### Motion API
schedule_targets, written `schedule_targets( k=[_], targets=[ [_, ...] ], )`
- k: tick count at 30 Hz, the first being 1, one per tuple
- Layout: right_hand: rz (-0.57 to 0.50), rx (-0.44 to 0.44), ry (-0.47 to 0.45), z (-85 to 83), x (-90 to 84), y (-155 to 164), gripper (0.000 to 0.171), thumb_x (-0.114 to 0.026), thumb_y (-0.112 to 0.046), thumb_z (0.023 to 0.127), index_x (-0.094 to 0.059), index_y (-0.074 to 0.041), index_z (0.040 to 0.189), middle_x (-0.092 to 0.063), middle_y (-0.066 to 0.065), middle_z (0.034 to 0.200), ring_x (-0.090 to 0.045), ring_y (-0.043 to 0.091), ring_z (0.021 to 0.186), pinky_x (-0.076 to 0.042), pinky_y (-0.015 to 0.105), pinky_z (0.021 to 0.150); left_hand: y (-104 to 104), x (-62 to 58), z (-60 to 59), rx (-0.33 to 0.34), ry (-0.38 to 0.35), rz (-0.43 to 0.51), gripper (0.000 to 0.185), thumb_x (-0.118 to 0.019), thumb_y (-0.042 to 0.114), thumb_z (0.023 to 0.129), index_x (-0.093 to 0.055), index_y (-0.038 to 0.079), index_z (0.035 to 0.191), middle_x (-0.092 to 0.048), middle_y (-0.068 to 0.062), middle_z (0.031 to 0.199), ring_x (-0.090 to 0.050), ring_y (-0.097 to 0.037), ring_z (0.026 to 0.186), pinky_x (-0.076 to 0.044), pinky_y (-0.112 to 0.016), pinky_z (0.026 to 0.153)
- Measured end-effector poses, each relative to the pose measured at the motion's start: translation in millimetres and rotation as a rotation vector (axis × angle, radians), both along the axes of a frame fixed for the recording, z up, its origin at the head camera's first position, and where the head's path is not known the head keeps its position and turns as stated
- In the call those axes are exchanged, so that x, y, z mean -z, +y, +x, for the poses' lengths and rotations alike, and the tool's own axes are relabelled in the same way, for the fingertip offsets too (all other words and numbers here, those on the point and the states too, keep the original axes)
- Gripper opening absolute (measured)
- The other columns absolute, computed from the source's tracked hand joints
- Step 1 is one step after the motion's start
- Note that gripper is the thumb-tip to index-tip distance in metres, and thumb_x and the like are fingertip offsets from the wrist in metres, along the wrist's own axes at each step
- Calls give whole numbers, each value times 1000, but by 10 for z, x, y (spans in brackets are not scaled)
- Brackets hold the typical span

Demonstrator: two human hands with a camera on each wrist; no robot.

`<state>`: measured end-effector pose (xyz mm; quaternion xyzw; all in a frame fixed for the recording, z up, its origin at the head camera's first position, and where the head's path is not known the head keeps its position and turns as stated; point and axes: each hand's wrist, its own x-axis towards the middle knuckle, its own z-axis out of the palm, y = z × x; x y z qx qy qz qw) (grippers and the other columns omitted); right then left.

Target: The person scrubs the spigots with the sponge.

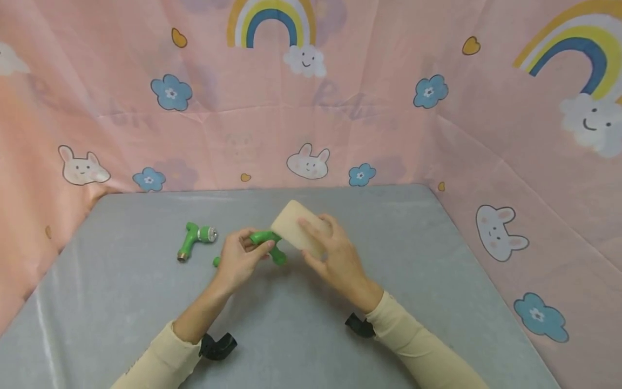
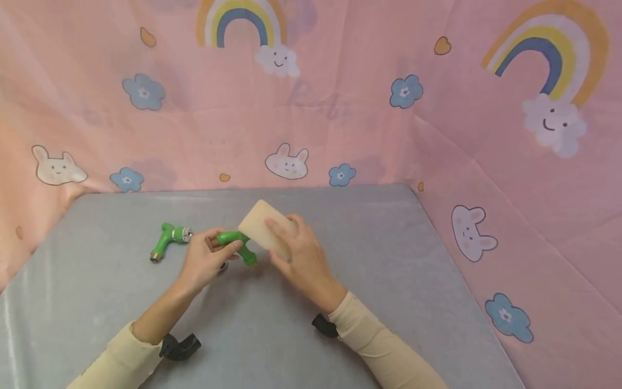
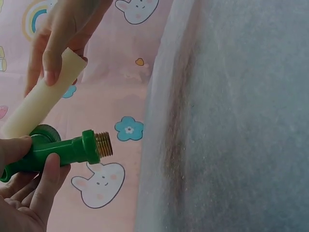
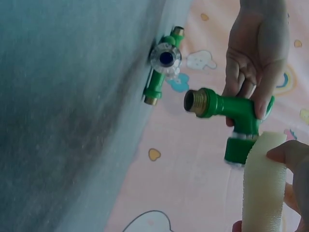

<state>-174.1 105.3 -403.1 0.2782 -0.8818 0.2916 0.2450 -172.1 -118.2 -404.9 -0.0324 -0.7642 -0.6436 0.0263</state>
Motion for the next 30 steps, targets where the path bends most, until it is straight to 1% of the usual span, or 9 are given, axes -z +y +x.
schedule_targets(
  k=[4, 9, 13, 16, 18, 21, 25, 27, 30],
  targets=[
    [-12, 37, -28, -30, -22, 42, 60, -81, -17, 85, -60, -20, 141, -53, 25, 132, -61, 37, 104, -60, 46, 73, -2, 0, -4, -32, 30, -55, 20, -72, 4, 92, -68, -6, 108, -75, -24, 108, -75, -31, 100, -63, -24, 73],
    [-39, 67, -74, -94, -74, 106, 60, -78, -17, 87, -58, -20, 143, -52, 26, 134, -61, 40, 107, -59, 49, 75, -14, 1, -5, -76, 72, -152, 21, -75, 7, 91, -70, -1, 110, -75, -19, 109, -74, -29, 102, -61, -22, 76],
    [-76, 103, -106, -144, -112, 166, 59, -77, -16, 87, -59, -19, 143, -50, 26, 136, -59, 41, 112, -58, 52, 79, -15, -5, -3, -83, 96, -206, 23, -76, 8, 90, -70, 2, 112, -75, -16, 112, -73, -30, 103, -62, -25, 76],
    [-111, 75, -116, -143, -134, 173, 59, -77, -15, 86, -60, -17, 142, -51, 26, 135, -58, 41, 111, -57, 49, 77, -14, -2, 6, -79, 137, -234, 25, -76, 8, 89, -70, 3, 112, -74, -15, 112, -74, -30, 104, -63, -26, 74],
    [-113, 21, -109, -120, -137, 148, 59, -77, -15, 86, -59, -15, 142, -51, 26, 134, -58, 40, 108, -57, 44, 74, -13, 10, 10, -82, 192, -278, 25, -77, 7, 88, -70, 3, 111, -75, -14, 111, -75, -29, 100, -62, -24, 70],
    [-85, -64, -95, -58, -122, 87, 59, -77, -17, 86, -59, -14, 142, -52, 27, 133, -59, 39, 107, -56, 40, 72, -5, 41, 22, -90, 292, -379, 24, -80, 6, 86, -71, 4, 108, -77, -14, 108, -74, -21, 77, -57, -20, 57],
    [-23, -90, -73, 12, -80, 21, 58, -77, -17, 88, -59, -16, 143, -53, 25, 134, -58, 39, 111, -57, 43, 78, 18, 77, 56, -93, 381, -470, 22, -81, 7, 84, -71, 4, 104, -77, -17, 104, -57, -7, 48, -46, -20, 44],
    [-7, -71, -79, 19, -60, 13, 58, -77, -16, 88, -58, -17, 143, -52, 25, 134, -57, 39, 114, -58, 45, 81, 33, 78, 73, -97, 395, -487, 22, -81, 7, 85, -71, 4, 104, -77, -17, 104, -53, -4, 47, -45, -20, 44],
    [-14, -27, -109, 3, -45, 37, 59, -77, -13, 89, -58, -18, 144, -51, 25, 135, -57, 39, 114, -59, 47, 83, 46, 65, 83, -108, 392, -489, 22, -79, 7, 86, -71, 6, 107, -77, -14, 105, -54, -8, 52, -46, -20, 46]
  ],
)
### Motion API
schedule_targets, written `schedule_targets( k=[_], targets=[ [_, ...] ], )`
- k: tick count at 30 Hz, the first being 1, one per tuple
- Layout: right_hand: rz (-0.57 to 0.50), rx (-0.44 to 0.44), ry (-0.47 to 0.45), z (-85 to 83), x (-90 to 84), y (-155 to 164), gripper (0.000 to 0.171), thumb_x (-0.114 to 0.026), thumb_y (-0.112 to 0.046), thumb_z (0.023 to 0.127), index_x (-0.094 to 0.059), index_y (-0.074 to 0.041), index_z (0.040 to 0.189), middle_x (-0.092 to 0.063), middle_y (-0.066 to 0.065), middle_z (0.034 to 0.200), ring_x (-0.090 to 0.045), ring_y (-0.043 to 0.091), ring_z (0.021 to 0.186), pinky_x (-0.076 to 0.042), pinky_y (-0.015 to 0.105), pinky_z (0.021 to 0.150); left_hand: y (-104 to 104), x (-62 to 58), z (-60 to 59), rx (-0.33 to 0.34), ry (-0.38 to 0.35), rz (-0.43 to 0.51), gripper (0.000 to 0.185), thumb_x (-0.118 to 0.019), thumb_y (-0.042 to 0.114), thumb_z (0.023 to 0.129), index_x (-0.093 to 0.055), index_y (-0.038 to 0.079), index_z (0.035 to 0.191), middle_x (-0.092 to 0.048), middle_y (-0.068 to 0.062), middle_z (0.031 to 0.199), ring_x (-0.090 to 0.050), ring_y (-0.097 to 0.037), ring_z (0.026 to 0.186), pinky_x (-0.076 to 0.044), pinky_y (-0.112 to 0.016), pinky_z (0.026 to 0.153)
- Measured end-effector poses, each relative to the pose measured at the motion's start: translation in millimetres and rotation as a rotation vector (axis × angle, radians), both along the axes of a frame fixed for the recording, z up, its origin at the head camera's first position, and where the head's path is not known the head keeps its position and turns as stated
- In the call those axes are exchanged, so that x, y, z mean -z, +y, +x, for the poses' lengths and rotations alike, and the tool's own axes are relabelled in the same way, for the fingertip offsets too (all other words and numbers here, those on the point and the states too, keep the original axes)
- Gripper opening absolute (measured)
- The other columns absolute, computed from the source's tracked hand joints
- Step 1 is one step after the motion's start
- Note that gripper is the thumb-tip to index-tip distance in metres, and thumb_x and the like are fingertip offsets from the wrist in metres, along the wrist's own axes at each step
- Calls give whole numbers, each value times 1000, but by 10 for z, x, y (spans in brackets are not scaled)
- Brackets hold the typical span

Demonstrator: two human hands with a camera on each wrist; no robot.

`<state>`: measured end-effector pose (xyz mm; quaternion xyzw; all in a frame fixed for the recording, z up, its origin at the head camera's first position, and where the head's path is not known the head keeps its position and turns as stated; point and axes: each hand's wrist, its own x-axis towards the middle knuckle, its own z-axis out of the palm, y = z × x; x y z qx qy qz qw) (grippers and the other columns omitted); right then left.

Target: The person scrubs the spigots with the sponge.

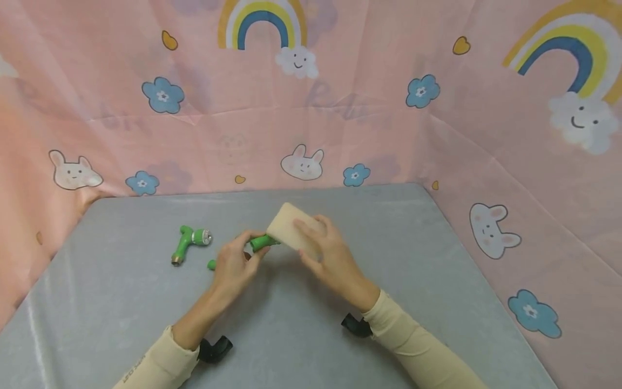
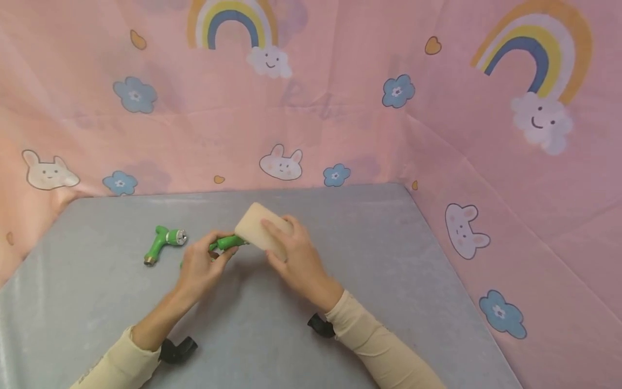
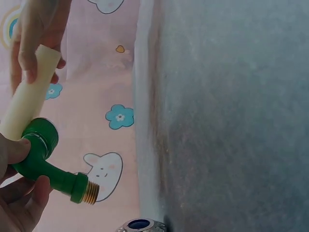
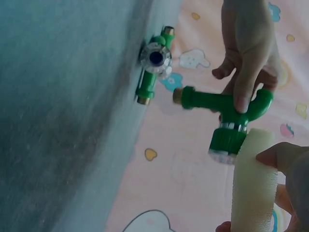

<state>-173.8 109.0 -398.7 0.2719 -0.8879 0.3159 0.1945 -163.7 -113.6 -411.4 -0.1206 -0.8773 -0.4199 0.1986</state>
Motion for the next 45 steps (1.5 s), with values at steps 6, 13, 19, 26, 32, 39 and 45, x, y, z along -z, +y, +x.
schedule_targets(
  k=[6, 13, 19, 26, 32, 39, 45],
  targets=[
    [-4, 73, -58, -93, 1, 99, 59, -75, -15, 91, -55, -19, 146, -50, 26, 137, -58, 39, 112, -58, 48, 83, -15, -27, -11, -2, 10, 12, 25, -80, 4, 84, -72, 8, 107, -78, -10, 103, -60, -14, 67, -50, -21, 55],
    [-72, 83, -61, -123, -49, 165, 59, -75, -16, 90, -55, -17, 146, -50, 26, 137, -57, 40, 113, -56, 49, 83, -26, -3, -25, -10, 158, -87, 27, -83, 3, 80, -72, 8, 105, -78, -9, 102, -68, -18, 76, -57, -28, 61],
    [-51, -23, -26, 5, -72, 46, 59, -75, -17, 89, -56, -15, 145, -51, 27, 136, -60, 39, 109, -56, 42, 77, -29, 4, -17, -12, 242, -175, 28, -84, 3, 78, -73, 8, 104, -77, -10, 104, -72, -22, 83, -61, -34, 64],
    [-30, -15, -61, 31, -9, 5, 59, -76, -15, 90, -56, -16, 145, -50, 27, 138, -60, 39, 109, -59, 45, 77, -32, 17, -9, -9, 284, -212, 29, -84, 1, 78, -74, 7, 104, -77, -10, 106, -74, -26, 93, -62, -37, 70],
    [-23, 44, -120, -56, 7, 95, 58, -74, -18, 92, -55, -17, 147, -49, 25, 140, -60, 38, 111, -58, 48, 83, -37, 43, -11, -8, 309, -219, 33, -86, -3, 74, -75, 6, 104, -77, -10, 106, -74, -29, 99, -62, -43, 79],
    [-72, 99, -85, -100, -59, 178, 57, -73, -19, 91, -56, -18, 146, -49, 24, 139, -58, 39, 113, -56, 50, 83, -37, 32, 17, 7, 332, -223, 34, -87, -2, 72, -75, 7, 103, -77, -9, 106, -74, -28, 101, -62, -43, 86],
    [-26, 5, -54, -1, -94, 85, 58, -74, -21, 90, -56, -17, 145, -52, 25, 137, -61, 38, 107, -57, 43, 76, -22, 11, 15, 18, 359, -263, 34, -85, -4, 73, -76, 8, 104, -78, -8, 108, -74, -27, 102, -62, -42, 88]
  ],
)
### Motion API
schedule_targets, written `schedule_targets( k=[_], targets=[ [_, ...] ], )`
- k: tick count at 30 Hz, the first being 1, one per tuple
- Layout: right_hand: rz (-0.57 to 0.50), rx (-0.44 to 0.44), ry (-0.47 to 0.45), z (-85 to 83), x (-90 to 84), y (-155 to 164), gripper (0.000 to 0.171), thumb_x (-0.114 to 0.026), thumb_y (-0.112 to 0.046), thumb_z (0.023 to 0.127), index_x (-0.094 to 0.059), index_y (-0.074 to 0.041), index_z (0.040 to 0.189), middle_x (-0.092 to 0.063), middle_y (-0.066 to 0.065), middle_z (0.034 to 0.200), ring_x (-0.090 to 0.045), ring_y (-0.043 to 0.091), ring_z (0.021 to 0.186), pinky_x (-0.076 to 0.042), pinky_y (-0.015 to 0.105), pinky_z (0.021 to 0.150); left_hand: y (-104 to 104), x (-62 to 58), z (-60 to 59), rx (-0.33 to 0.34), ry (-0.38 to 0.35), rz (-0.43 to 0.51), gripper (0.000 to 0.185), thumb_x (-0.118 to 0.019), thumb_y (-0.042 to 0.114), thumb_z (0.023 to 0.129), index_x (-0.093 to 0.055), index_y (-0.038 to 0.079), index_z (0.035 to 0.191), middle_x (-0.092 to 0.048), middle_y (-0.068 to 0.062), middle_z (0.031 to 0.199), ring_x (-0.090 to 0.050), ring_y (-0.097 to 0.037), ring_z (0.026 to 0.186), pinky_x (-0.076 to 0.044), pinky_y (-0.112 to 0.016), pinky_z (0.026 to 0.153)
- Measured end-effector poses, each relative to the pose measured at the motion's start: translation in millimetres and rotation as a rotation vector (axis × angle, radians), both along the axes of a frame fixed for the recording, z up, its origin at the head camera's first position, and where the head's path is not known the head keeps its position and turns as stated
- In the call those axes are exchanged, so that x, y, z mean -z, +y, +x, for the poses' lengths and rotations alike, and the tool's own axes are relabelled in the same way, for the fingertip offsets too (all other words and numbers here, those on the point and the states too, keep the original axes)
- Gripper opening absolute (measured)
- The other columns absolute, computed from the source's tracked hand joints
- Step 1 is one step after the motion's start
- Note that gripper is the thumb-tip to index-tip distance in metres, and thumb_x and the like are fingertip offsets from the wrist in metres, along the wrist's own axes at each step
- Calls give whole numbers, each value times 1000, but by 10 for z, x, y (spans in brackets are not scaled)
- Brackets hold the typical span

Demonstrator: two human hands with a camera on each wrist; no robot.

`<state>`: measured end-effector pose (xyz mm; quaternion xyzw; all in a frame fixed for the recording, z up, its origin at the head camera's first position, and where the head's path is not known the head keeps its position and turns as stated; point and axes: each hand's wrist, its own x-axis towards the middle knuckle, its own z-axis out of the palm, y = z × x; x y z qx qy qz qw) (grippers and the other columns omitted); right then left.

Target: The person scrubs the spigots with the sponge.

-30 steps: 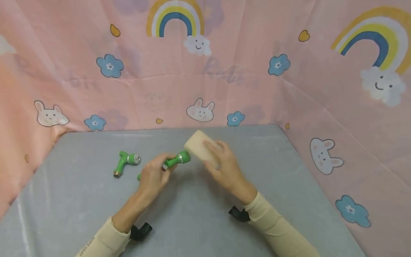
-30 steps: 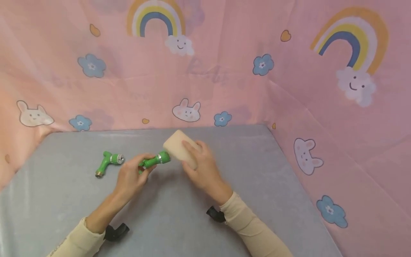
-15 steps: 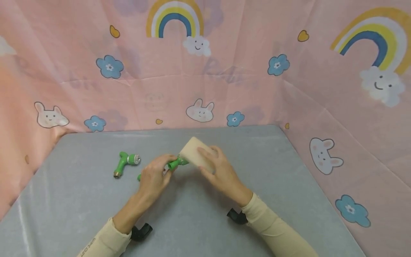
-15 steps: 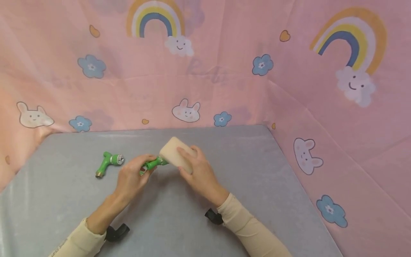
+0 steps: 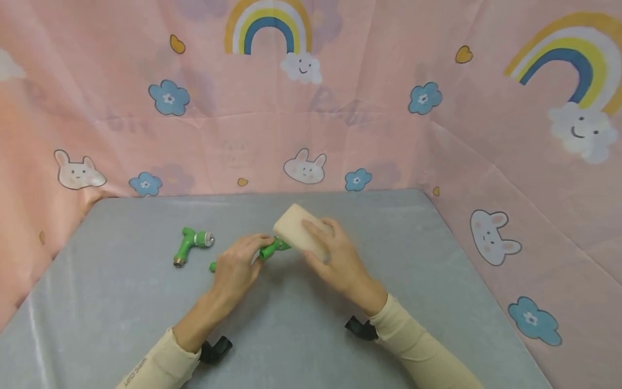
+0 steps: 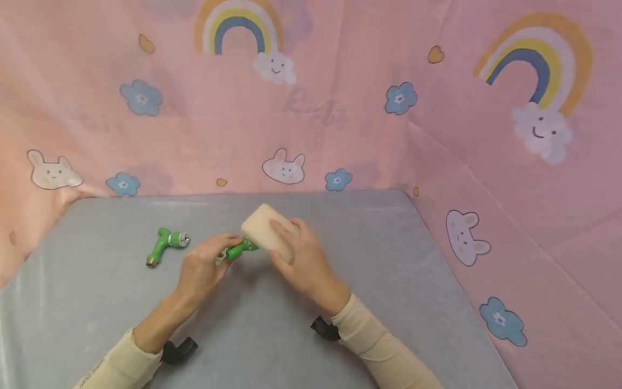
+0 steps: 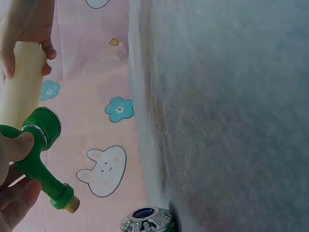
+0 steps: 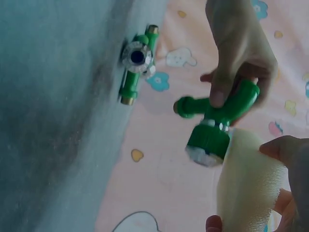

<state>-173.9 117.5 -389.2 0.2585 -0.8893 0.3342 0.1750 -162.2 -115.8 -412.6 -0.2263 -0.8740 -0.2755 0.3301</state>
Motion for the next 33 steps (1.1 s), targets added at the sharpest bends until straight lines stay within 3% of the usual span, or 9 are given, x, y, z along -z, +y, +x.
schedule_targets(
  k=[5, 9, 14, 16, 20, 24, 29, 33],
  targets=[
    [59, 9, 4, 35, 21, -44, 56, -75, -21, 90, -59, -17, 143, -53, 25, 135, -64, 36, 100, -58, 42, 70, 3, -8, 1, 6, 16, -12, 32, -83, -6, 75, -77, 8, 103, -78, -8, 109, -74, -27, 100, -62, -42, 85],
    [82, 79, 2, -47, 19, 16, 56, -76, -20, 88, -60, -15, 142, -55, 25, 132, -63, 36, 103, -58, 45, 72, -14, -11, -11, 12, 27, -13, 33, -81, -8, 75, -77, 8, 104, -78, -9, 109, -74, -28, 101, -63, -42, 85],
    [41, 149, -14, -134, -29, 85, 68, -75, -22, 89, -49, -18, 151, -53, 23, 134, -60, 37, 105, -55, 49, 78, -35, -42, -21, 20, 49, -12, 35, -81, -11, 73, -76, 6, 103, -77, -9, 108, -74, -28, 103, -62, -41, 89],
    [23, 117, -23, -105, -52, 78, 69, -74, -24, 90, -45, -20, 153, -53, 23, 136, -60, 37, 105, -55, 49, 77, -34, -42, -22, 35, 65, -24, 35, -81, -12, 73, -76, 6, 103, -77, -9, 108, -74, -28, 103, -61, -41, 90],
    [45, 20, -6, 7, -70, 11, 61, -73, -24, 92, -52, -20, 149, -52, 26, 137, -61, 39, 104, -56, 46, 74, -5, -32, -14, 60, 117, -48, 35, -76, -15, 75, -77, 6, 102, -77, -8, 107, -74, -27, 101, -61, -42, 89],
    [94, 20, -4, 18, -54, -7, 55, -72, -20, 91, -57, -18, 145, -53, 27, 136, -62, 39, 104, -57, 47, 74, 15, -43, -12, 62, 150, -49, 36, -72, -16, 77, -78, 7, 103, -77, -7, 107, -73, -26, 101, -62, -42, 86],
    [161, 63, -84, -69, -75, 132, 56, -66, -20, 96, -50, -15, 150, -52, 30, 137, -59, 44, 110, -55, 57, 87, 0, -89, -2, 59, 54, -1, 33, -79, -10, 78, -76, 7, 107, -77, -9, 110, -74, -27, 104, -61, -42, 90],
    [125, 23, -119, -83, -111, 189, 57, -60, -22, 101, -43, -17, 154, -49, 28, 141, -55, 44, 118, -50, 61, 95, -22, -140, 24, 52, -36, 53, 32, -83, 1, 79, -75, 9, 109, -77, -9, 110, -74, -25, 102, -63, -40, 85]
  ],
)
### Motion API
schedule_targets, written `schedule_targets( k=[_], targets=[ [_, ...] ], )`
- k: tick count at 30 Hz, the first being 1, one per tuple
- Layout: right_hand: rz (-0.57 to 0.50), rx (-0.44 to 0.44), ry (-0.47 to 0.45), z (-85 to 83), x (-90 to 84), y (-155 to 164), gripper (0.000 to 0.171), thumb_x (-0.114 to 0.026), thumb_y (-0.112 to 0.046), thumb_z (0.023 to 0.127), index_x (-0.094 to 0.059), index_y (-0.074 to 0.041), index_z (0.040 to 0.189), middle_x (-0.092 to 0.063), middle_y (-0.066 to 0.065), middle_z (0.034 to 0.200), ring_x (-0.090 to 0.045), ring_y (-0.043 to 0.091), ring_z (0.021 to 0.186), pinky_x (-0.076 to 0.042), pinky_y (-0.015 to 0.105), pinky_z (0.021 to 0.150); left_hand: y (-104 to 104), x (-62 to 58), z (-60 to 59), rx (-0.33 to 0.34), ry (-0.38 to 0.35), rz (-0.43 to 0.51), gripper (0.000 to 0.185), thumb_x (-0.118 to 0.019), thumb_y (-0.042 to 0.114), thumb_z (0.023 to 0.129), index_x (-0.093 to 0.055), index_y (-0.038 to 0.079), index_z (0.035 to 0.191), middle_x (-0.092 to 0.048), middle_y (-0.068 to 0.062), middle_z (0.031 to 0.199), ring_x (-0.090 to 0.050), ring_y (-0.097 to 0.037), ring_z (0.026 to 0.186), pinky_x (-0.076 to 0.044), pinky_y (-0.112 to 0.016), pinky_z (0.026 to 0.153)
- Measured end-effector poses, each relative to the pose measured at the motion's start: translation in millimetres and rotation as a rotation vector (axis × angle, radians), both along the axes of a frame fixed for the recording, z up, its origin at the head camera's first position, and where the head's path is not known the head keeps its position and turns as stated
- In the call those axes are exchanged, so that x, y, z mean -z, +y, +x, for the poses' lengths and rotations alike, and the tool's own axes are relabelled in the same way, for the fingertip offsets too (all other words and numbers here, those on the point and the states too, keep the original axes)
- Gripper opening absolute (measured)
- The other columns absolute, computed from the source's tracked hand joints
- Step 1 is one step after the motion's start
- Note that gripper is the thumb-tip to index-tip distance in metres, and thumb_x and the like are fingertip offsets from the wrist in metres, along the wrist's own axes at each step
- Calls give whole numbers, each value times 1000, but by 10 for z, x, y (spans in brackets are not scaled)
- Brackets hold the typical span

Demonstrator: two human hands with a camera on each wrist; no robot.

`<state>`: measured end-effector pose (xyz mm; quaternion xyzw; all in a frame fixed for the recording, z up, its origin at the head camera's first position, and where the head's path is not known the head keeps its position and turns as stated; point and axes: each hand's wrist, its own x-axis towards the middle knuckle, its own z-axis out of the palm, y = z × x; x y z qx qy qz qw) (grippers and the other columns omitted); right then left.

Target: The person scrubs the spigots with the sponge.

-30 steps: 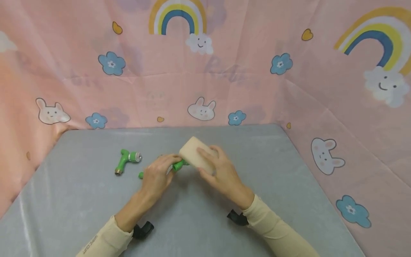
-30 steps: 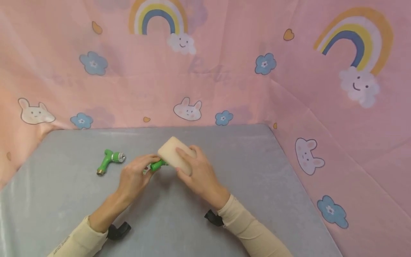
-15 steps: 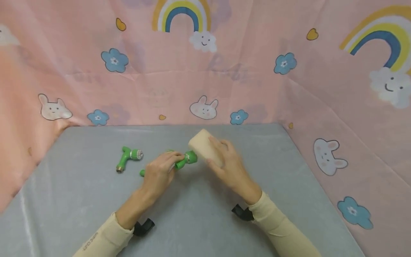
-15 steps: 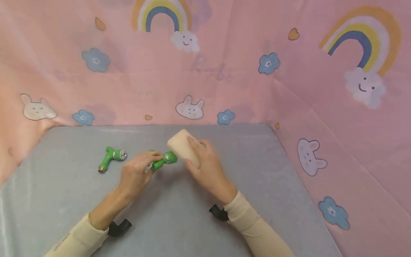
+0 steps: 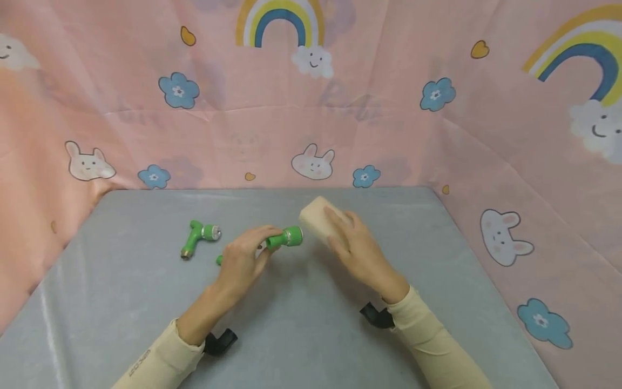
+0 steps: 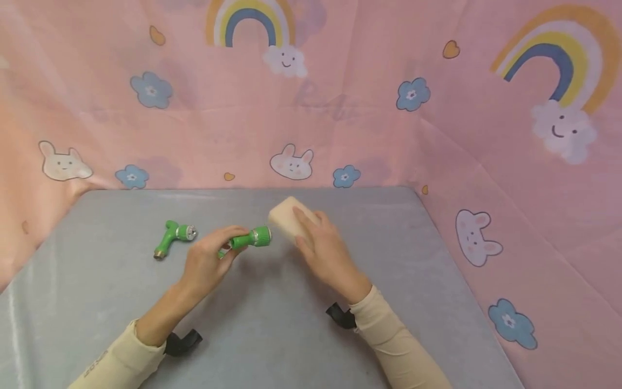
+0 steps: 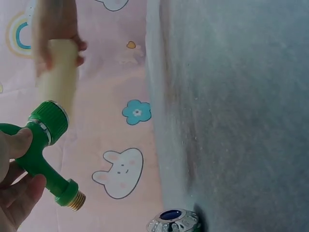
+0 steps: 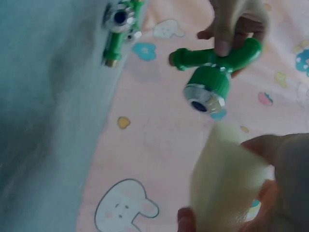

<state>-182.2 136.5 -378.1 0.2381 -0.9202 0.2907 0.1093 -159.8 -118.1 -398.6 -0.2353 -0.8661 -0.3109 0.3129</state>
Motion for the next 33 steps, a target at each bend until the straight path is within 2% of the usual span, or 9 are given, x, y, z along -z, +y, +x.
schedule_targets(
  k=[4, 8, 12, 17, 20, 24, 27, 29, 33],
  targets=[
    [-76, -83, -44, 30, -56, -12, 56, -63, -28, 100, -47, -22, 153, -48, 21, 144, -57, 37, 115, -54, 50, 89, 6, -1, 0, 11, -21, 26, 30, -84, 4, 79, -75, 9, 108, -78, -8, 109, -75, -22, 94, -63, -34, 75],
    [-92, -108, -92, 45, -55, -41, 56, -67, -28, 98, -49, -23, 151, -48, 18, 144, -60, 32, 109, -56, 42, 83, -1, 21, -15, 45, -91, 130, 28, -83, 4, 80, -75, 7, 107, -78, -9, 107, -74, -20, 87, -62, -29, 67],
    [-103, -85, -121, 17, -33, -35, 56, -68, -26, 97, -50, -22, 150, -50, 18, 142, -60, 32, 108, -57, 44, 83, -11, 32, -38, 77, -187, 232, 26, -81, 4, 82, -75, 6, 108, -78, -10, 105, -74, -21, 88, -60, -27, 65],
    [-90, -67, -125, -16, -17, 0, 57, -69, -27, 97, -50, -22, 150, -50, 19, 143, -61, 33, 109, -56, 46, 85, -19, 34, -60, 90, -287, 302, 26, -79, 3, 85, -75, 5, 110, -78, -10, 108, -73, -22, 95, -60, -26, 70],
    [-84, -40, -91, -40, -20, 20, 57, -70, -26, 96, -51, -22, 150, -48, 20, 144, -61, 35, 109, -56, 49, 85, -26, 14, -70, 84, -344, 366, 24, -78, 4, 87, -75, 4, 110, -78, -11, 109, -73, -22, 97, -59, -23, 70],
    [-132, -21, -2, -65, -36, 30, 58, -71, -22, 95, -52, -20, 149, -47, 21, 144, -61, 38, 110, -57, 52, 85, -44, -17, -88, 63, -442, 514, 21, -75, 8, 90, -74, 2, 111, -77, -16, 110, -76, -19, 81, -57, -20, 60],
    [-191, -85, 89, -56, -33, 0, 58, -73, -18, 92, -54, -18, 147, -49, 22, 141, -60, 39, 110, -58, 49, 82, -58, -25, -104, 36, -508, 598, 24, -73, 12, 93, -72, 0, 114, -76, -20, 111, -73, -10, 66, -57, -21, 55],
    [-200, -149, 144, -37, -7, -42, 59, -75, -17, 90, -55, -17, 145, -49, 22, 140, -60, 38, 110, -58, 46, 80, -62, -19, -114, 22, -538, 623, 26, -71, 13, 95, -70, -1, 116, -76, -21, 109, -69, -4, 62, -58, -23, 57],
    [-158, -230, 210, 13, 63, -143, 58, -76, -17, 90, -56, -16, 144, -48, 24, 140, -58, 38, 118, -59, 46, 86, -53, -13, -119, 37, -608, 664, 27, -67, 14, 98, -67, -3, 119, -76, -22, 105, -66, -5, 59, -58, -26, 57]
  ],
)
